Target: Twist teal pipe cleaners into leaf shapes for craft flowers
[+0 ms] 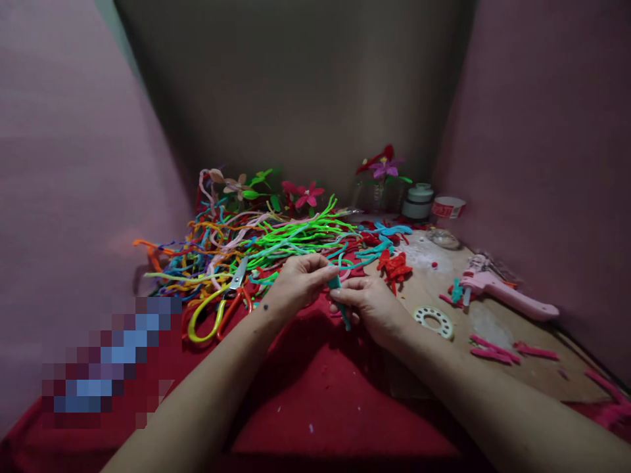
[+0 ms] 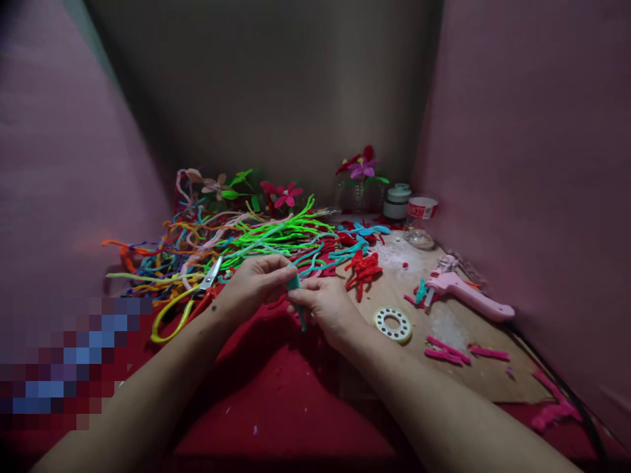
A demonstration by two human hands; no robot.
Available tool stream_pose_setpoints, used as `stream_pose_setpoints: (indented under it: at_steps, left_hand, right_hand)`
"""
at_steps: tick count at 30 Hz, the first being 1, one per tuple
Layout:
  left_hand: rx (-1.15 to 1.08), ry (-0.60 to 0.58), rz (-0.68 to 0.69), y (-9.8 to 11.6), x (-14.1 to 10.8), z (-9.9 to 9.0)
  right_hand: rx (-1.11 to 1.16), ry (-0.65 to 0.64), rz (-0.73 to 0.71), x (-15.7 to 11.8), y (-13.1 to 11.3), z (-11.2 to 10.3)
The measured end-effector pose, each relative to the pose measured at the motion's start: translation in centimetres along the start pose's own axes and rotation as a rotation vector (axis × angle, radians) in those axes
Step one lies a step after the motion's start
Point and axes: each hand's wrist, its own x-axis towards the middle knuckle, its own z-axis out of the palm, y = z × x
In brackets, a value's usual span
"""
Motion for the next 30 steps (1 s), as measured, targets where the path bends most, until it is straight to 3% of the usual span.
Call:
stream_pose_setpoints:
  at_steps: [6,14,22,30]
  left_hand:
    - [-0.111,0.032,-0.019,-0.5,0.0,-0.3]
    - [-0.116,0.094,0.039,-1.3,0.0,-0.1]
    - [0.080,0.268,0.122,-1.0,-0.4,1.0]
    - [-0.024,0.224,0.086,-1.7,-0.1,0.8]
  right_hand:
    - [0.109,-0.133,-0.082,-0.1,0.2,-0.1]
    - [0.170,-0.110,0.023,0.1,0.4,-0.2]
    - [0.132,-0.046,0.042,0.3,0.1,-0.1]
    - [0.115,-0.088,0.053,0.1,0.0,-0.1]
